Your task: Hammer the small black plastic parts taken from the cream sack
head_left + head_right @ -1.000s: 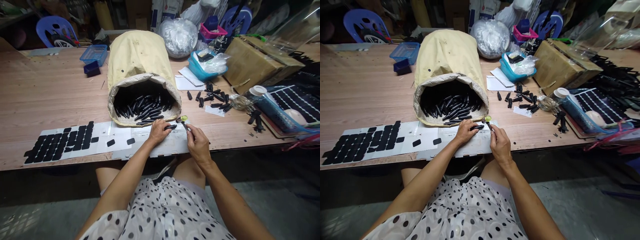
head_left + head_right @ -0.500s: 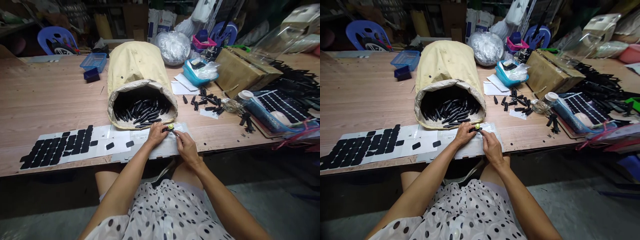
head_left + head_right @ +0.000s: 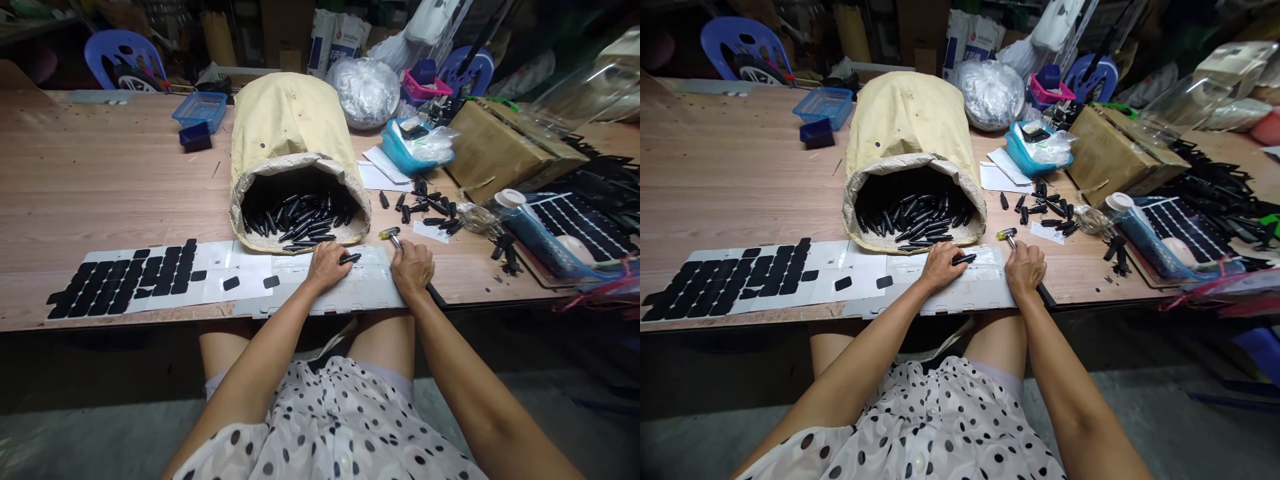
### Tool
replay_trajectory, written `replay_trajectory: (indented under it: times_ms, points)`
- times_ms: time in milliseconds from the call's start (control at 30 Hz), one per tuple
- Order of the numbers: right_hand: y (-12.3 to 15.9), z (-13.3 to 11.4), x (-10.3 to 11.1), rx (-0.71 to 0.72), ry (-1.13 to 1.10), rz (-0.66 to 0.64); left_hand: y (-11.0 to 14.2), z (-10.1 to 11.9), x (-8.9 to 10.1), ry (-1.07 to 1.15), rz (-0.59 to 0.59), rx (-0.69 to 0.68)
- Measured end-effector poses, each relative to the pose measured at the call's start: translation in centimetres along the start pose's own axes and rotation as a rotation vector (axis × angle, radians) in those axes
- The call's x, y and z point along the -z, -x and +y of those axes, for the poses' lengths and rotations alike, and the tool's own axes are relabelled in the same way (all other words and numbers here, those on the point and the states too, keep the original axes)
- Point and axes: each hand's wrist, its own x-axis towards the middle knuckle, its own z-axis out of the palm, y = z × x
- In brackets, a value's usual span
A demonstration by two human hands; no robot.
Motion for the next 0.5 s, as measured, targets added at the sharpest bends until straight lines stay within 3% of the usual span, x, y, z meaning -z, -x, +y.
replay_trajectory:
  times_ms: [400,500]
  points:
    - [0.5,0.3,-0.7,0.045,0.153,0.021,0.0,0.1,0.1,0.024,-0.058,-0.078]
    - [0.6,0.0,-0.7,0.052,0.171,0.009,1.5,0.4,0.7,0.099,-0.085,-0.159]
